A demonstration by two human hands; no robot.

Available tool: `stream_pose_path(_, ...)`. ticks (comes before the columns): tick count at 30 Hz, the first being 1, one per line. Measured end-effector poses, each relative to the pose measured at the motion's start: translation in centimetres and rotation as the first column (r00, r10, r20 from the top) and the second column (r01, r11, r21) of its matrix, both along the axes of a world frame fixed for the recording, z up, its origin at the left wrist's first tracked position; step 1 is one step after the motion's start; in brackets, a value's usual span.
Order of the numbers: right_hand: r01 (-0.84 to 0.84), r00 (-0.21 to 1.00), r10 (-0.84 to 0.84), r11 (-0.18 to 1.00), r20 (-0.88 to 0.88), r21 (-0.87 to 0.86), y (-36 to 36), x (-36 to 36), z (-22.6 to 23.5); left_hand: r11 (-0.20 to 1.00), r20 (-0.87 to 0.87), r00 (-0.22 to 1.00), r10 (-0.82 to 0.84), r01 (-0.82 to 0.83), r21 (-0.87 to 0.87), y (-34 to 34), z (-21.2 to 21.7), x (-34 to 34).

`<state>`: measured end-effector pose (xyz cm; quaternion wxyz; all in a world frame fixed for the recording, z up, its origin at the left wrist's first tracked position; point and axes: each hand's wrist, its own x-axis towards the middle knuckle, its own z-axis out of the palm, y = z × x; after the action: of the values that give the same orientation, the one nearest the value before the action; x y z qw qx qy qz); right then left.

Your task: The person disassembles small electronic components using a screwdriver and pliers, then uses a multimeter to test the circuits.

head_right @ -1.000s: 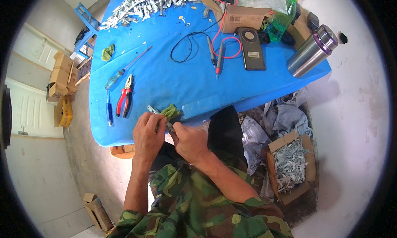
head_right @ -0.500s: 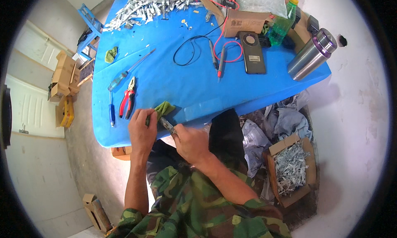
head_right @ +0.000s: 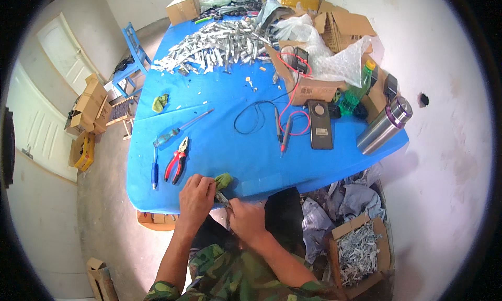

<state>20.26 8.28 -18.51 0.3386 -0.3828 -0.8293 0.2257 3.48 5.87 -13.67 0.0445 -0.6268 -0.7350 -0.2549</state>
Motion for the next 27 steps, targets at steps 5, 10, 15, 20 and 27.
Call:
stream_pose_path(5, 0.067, 0.997, -0.072, 0.964, -0.010, -0.258, -1.0, -0.7, 0.7, 0.998, 0.056, 0.998, -0.017, 0.014, 0.059, -0.2, -0.5, -0.5)
stream_pose_path(10, 0.042, 0.997, -0.073, 0.814, -0.030, -0.579, -1.4, -1.3, 2.3, 0.993, 0.139, 0.990, -0.033, 0.016, 0.121, -0.9, -1.4, -1.1)
stream_pose_path(15, 0.072, 0.997, -0.082, 0.908, -0.007, -0.413, -1.7, -1.7, -1.4, 0.990, 0.221, 0.973, -0.069, 0.038, 0.139, -1.7, 0.3, -1.5)
stream_pose_path(20, 0.015, 0.999, -0.009, 0.992, 0.050, -0.128, -1.6, -1.5, -0.1, 0.937, 0.302, 0.896, -0.325, 0.348, -0.027, -2.6, 0.5, 0.4)
stream_pose_path(27, 0.132, 0.982, -0.123, 0.990, 0.145, -0.056, -1.5, -3.1, 1.5, 0.944, 0.227, 0.929, -0.293, 0.319, -0.085, -0.3, 0.4, -3.5)
